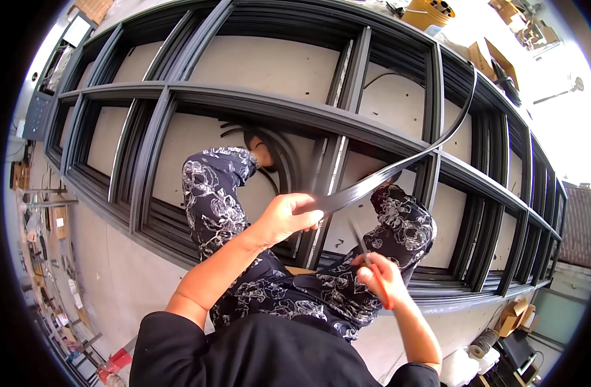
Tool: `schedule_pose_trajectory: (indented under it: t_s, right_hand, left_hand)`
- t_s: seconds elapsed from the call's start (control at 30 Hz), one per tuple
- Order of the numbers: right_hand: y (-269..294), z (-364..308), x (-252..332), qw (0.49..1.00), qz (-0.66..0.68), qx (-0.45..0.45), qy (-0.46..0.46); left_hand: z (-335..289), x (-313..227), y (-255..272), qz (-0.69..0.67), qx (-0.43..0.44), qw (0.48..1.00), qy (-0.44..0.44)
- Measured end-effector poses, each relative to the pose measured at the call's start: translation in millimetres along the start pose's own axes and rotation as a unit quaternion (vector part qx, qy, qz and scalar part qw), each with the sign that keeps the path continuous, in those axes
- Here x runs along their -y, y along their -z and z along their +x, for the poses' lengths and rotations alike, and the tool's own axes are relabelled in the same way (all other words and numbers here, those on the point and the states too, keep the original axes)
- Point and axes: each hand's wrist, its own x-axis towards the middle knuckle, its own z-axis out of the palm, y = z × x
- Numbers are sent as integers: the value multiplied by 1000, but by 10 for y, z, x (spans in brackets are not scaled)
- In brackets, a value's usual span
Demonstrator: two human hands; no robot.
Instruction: The person installs a rubber seal into the grooves of a metal frame by hand and uses scissors to cut the seal to length.
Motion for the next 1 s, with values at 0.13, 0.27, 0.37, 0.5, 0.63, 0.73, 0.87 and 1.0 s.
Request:
schedule_pose_trajectory:
  t_s: [0.13,0.27,0.37,0.5,0.63,0.73,0.87,1.0]
  right_hand:
    - [-333,178,-135,996,69,52,9]
    - [-501,368,-32,993,83,62,56]
    - [-538,427,33,993,85,62,60]
    - [-520,449,69,992,92,68,58]
    - [-534,474,0,993,81,61,59]
    - [-551,458,-65,995,47,39,79]
    - [-523,410,-3,997,-2,24,69]
    - [-469,360,-46,996,-62,24,62]
  left_hand:
    - [-139,21,4,-8,-10,1000,12]
    - [-232,-6,-55,-34,-29,999,23]
    - [-231,3,-63,-30,-23,999,19]
    - [-241,17,-40,-30,-21,999,24]
    - [-243,70,-5,-36,-15,999,21]
    - [-242,73,11,-47,-10,998,33]
    - [-226,77,109,-1,38,998,48]
    - [-30,82,354,-61,133,984,103]
